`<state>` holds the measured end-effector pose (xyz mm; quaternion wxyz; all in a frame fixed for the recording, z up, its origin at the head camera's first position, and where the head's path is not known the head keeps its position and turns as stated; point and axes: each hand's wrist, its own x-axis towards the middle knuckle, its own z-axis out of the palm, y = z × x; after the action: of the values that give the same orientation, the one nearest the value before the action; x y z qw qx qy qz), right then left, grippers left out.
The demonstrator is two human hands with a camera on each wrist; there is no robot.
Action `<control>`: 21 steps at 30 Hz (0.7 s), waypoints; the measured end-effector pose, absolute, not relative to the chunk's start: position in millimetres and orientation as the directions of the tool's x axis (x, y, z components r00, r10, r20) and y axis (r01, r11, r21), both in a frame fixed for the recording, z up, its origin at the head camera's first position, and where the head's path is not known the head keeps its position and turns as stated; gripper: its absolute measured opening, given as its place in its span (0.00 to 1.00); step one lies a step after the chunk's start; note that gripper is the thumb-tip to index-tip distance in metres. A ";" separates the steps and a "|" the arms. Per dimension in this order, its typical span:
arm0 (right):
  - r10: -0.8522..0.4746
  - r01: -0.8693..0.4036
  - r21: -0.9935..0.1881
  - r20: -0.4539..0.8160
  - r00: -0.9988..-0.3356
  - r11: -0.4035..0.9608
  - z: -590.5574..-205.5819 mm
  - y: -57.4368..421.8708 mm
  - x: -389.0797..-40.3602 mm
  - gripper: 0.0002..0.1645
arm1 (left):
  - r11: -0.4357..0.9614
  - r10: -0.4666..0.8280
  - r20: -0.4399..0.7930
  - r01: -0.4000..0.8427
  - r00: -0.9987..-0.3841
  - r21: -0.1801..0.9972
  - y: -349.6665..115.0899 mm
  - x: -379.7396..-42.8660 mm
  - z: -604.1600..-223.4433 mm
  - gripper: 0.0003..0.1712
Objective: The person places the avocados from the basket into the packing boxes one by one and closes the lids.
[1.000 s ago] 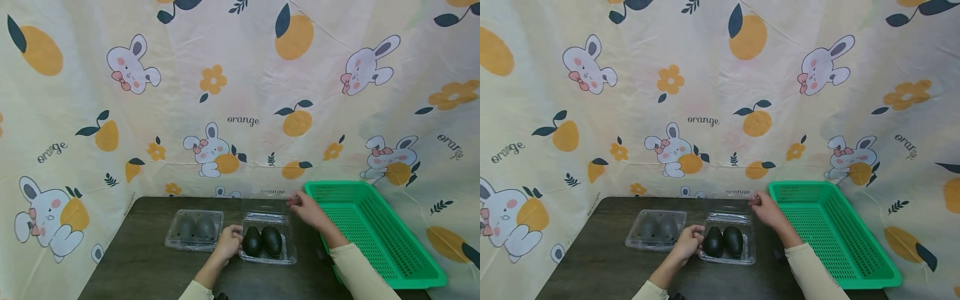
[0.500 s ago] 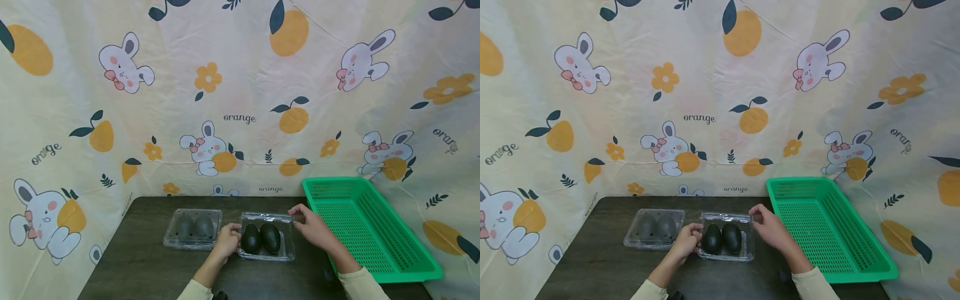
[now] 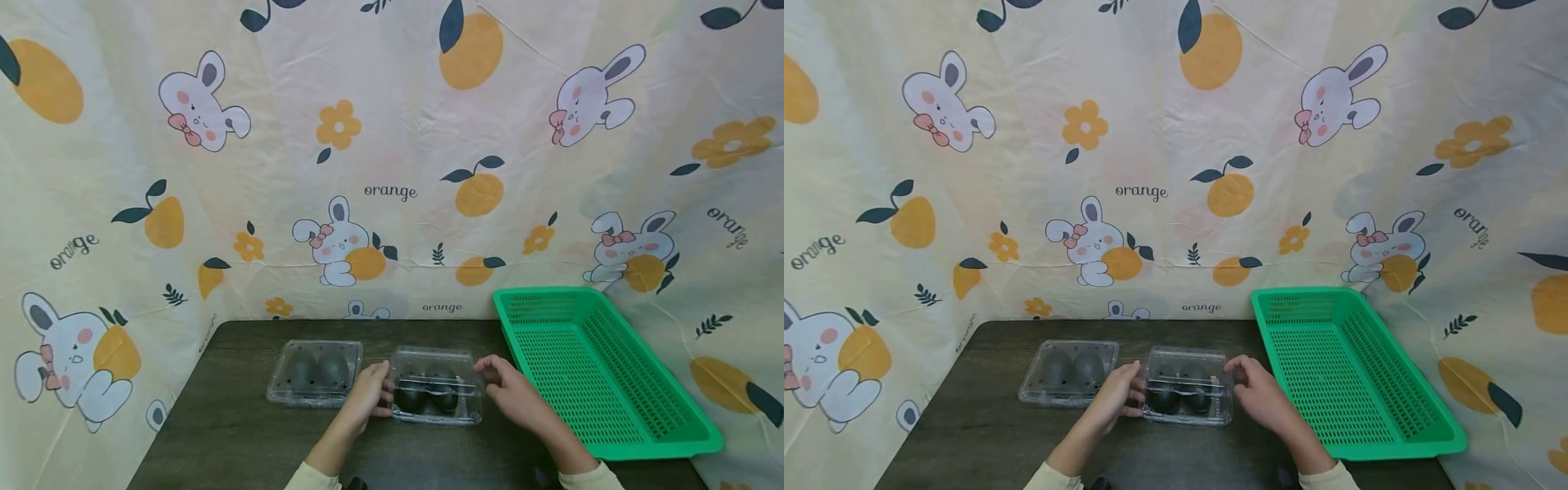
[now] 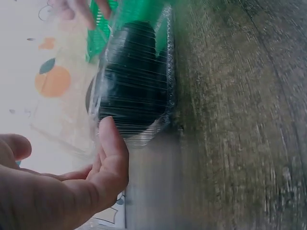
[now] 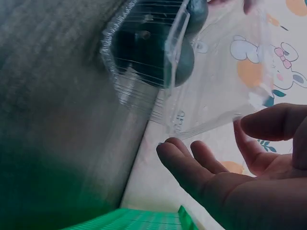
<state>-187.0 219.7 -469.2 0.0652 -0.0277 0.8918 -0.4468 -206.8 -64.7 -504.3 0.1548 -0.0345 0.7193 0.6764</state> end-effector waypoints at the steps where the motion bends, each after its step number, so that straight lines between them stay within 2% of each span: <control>1: -0.100 0.030 -0.806 -0.111 -0.989 0.591 -470.8 219.3 -186.1 0.18 | 0.090 0.162 -0.273 -0.261 -0.948 0.961 -64.9 -206.3 -503.4 0.35; 7: -0.058 0.110 -0.810 -0.175 -0.983 0.577 -480.7 216.6 -181.1 0.16 | 0.114 0.172 -0.268 -0.251 -0.948 0.961 -67.1 -200.9 -506.7 0.34; 12: -0.050 0.117 -0.813 -0.176 -0.983 0.570 -488.7 213.7 -177.9 0.25 | 0.107 0.175 -0.229 -0.213 -0.957 0.971 -67.6 -196.7 -509.9 0.33; 21: 0.010 0.258 -0.870 -0.280 -0.960 0.421 -505.2 202.5 -171.7 0.38 | 0.079 0.182 -0.165 -0.153 -0.969 0.985 -65.1 -193.5 -514.8 0.38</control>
<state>-171.7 202.5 -505.2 0.1166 0.0801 0.8348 -0.5320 -193.5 -65.1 -514.8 0.1235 0.0101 0.7240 0.6786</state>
